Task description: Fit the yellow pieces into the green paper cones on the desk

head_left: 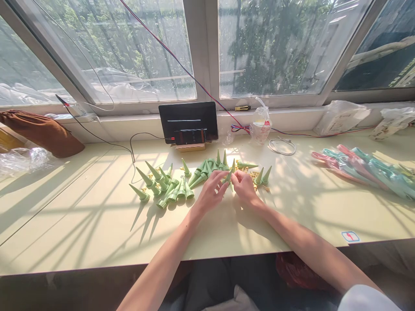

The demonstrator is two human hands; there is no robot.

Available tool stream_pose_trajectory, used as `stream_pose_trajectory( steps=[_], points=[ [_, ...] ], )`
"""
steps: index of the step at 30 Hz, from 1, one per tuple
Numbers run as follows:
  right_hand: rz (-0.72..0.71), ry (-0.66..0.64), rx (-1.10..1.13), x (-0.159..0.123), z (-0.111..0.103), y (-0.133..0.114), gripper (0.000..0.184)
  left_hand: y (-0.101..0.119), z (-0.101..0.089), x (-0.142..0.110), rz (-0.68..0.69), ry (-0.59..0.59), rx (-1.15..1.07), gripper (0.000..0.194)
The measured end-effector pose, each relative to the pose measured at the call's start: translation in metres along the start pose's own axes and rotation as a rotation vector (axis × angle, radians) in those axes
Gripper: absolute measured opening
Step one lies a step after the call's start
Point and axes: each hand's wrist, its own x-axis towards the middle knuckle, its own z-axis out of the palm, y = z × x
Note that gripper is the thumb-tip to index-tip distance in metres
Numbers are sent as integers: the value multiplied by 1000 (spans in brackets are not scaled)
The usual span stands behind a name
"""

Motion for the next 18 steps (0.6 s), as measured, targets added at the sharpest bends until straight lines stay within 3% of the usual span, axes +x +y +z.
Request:
stream_pose_trajectory(
  steps=[10, 18],
  points=[
    [14, -6, 15, 0, 0, 0, 34, 1, -2, 0, 82, -1, 106, 29],
    [1, -8, -4, 1, 1, 1, 36, 1, 1, 0, -86, 18, -107, 29]
  ],
)
